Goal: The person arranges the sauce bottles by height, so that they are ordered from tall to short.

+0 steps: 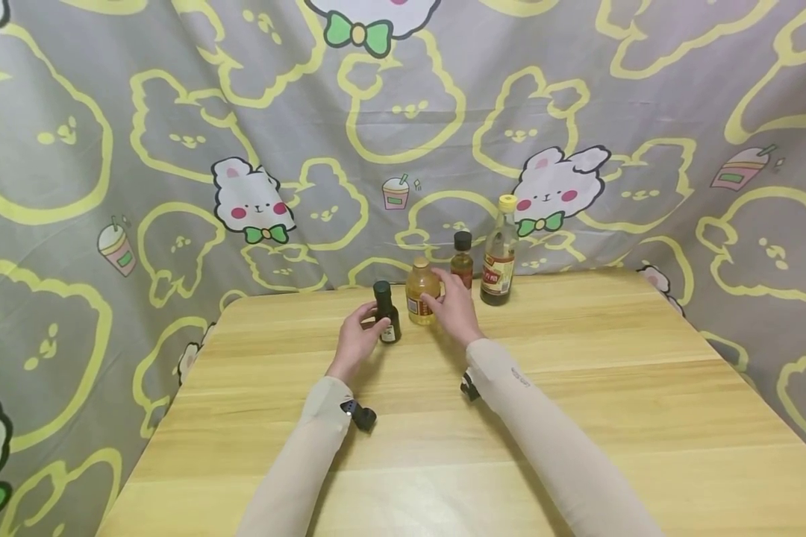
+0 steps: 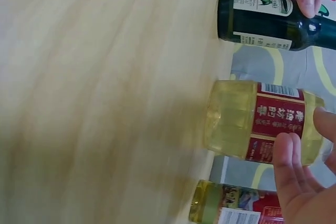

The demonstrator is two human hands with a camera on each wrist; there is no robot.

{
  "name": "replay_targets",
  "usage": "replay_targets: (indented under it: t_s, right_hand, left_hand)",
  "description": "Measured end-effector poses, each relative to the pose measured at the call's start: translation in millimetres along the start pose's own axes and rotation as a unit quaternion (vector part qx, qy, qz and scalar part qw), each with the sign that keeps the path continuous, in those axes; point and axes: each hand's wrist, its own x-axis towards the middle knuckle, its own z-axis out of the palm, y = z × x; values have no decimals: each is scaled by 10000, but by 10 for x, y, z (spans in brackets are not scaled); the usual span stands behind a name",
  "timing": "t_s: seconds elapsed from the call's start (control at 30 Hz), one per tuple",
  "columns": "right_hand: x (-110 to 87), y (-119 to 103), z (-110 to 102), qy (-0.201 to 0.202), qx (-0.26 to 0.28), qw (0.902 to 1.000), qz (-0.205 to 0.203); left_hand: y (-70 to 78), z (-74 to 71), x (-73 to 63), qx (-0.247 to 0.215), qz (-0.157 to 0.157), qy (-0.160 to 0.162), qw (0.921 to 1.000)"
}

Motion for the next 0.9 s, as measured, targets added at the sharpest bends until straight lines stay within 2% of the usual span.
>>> replay_targets:
  t_s: [0.17,0.57,0.9]
  right_hand:
    - [-43,14,-44,10,129,9999,-7]
    - [-232,-134,-285,-92,382,9990,-196]
    - [-457,-65,-464,-233,113,9988,-415]
  left_hand:
    - [1,2,-4,-2,5,-15,10000]
    - [51,-15,-2,-74,-150,-130,9998]
    - [34,-3,45,-70,-98,-79,9999]
